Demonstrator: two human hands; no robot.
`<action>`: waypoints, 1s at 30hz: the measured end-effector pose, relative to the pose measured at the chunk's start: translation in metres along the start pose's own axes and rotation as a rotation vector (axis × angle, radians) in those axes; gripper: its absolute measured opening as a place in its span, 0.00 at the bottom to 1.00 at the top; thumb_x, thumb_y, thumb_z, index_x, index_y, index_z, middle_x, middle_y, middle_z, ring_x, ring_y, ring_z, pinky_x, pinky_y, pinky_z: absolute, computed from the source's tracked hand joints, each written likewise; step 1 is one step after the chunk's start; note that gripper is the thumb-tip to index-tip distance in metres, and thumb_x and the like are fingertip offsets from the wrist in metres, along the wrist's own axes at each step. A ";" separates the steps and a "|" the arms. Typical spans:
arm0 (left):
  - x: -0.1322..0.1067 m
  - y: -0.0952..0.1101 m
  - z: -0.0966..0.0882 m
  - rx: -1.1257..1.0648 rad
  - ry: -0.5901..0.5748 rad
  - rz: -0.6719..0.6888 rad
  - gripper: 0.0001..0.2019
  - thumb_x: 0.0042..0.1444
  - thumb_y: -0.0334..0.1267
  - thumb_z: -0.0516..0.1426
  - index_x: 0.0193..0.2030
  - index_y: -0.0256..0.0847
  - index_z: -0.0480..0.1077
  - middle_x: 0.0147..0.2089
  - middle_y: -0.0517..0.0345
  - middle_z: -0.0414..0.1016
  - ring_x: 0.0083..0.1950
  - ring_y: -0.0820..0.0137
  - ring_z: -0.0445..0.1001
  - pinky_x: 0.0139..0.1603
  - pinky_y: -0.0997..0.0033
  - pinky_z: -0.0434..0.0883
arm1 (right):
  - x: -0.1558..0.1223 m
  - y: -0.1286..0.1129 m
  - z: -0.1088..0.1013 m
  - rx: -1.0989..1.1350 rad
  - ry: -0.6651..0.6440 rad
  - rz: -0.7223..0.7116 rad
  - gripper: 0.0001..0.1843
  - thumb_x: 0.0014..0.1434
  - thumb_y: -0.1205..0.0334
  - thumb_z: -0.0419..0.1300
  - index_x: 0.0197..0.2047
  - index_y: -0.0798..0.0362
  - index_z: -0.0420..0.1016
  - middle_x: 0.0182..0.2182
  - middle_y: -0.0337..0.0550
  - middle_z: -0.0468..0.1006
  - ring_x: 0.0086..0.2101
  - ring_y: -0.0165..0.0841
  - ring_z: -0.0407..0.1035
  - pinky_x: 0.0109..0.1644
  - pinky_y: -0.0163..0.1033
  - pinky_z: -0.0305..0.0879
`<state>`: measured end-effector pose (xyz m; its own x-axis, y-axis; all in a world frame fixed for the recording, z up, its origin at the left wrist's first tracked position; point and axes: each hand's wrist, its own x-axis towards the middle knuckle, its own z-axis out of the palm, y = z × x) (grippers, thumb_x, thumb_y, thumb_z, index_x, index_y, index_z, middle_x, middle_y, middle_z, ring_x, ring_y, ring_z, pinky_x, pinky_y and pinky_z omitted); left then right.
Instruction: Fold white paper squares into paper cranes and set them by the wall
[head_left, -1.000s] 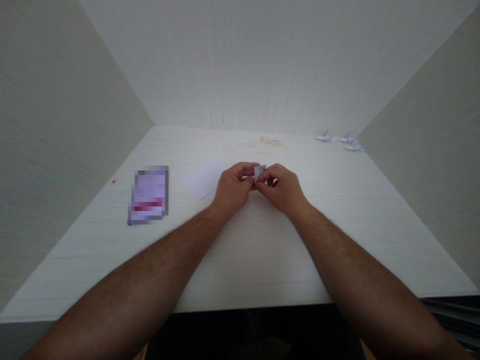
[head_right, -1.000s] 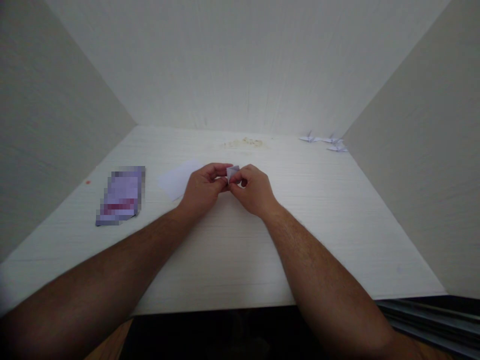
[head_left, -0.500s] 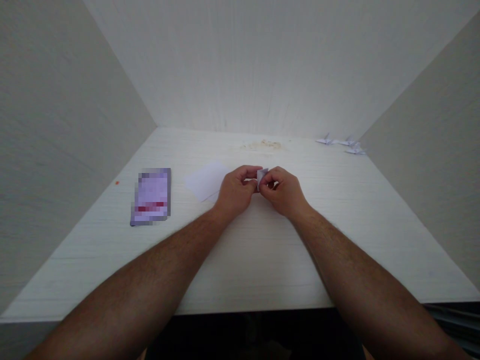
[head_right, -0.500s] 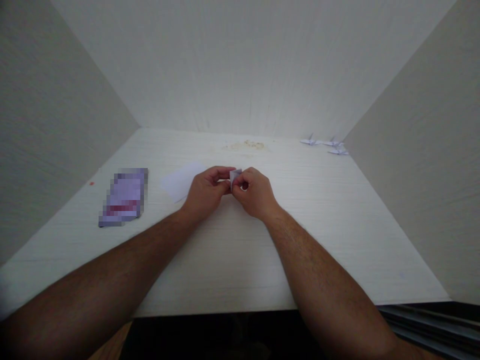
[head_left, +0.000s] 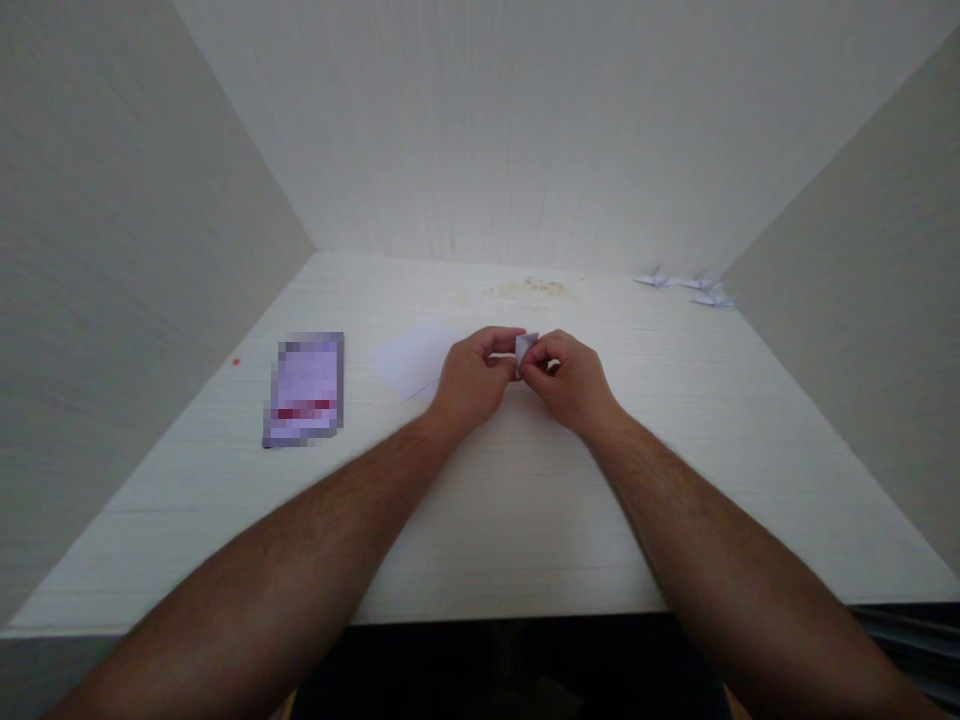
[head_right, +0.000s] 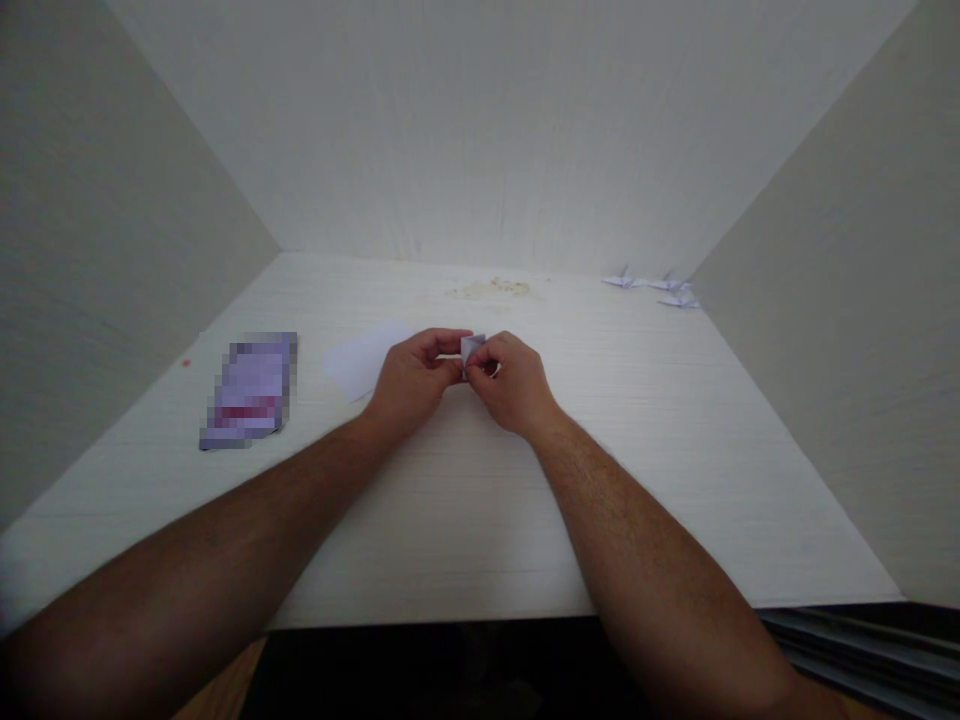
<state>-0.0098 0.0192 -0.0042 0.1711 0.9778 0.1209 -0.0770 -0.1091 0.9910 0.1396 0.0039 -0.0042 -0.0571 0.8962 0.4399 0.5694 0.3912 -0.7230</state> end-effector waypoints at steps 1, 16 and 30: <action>0.000 0.001 0.000 -0.003 -0.001 -0.002 0.15 0.52 0.24 0.60 0.46 0.36 0.76 0.43 0.53 0.82 0.39 0.69 0.81 0.46 0.61 0.82 | 0.000 0.000 0.000 0.002 0.001 -0.001 0.07 0.53 0.69 0.63 0.25 0.51 0.72 0.29 0.38 0.73 0.30 0.30 0.67 0.34 0.38 0.63; 0.000 -0.001 -0.001 0.043 -0.032 0.023 0.17 0.52 0.24 0.58 0.48 0.37 0.76 0.45 0.53 0.82 0.39 0.69 0.82 0.47 0.62 0.81 | 0.000 -0.003 -0.001 -0.022 -0.010 0.001 0.07 0.51 0.71 0.62 0.25 0.51 0.70 0.29 0.38 0.72 0.29 0.29 0.66 0.34 0.37 0.63; 0.000 0.003 -0.002 0.062 -0.090 0.013 0.19 0.49 0.23 0.60 0.50 0.37 0.74 0.48 0.51 0.82 0.41 0.68 0.82 0.48 0.63 0.80 | 0.000 0.003 -0.001 -0.026 -0.016 0.036 0.05 0.53 0.67 0.62 0.27 0.51 0.71 0.30 0.38 0.73 0.29 0.29 0.66 0.34 0.37 0.63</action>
<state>-0.0117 0.0191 -0.0010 0.2581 0.9566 0.1356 -0.0190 -0.1353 0.9906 0.1419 0.0047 -0.0057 -0.0490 0.9130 0.4051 0.5920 0.3532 -0.7244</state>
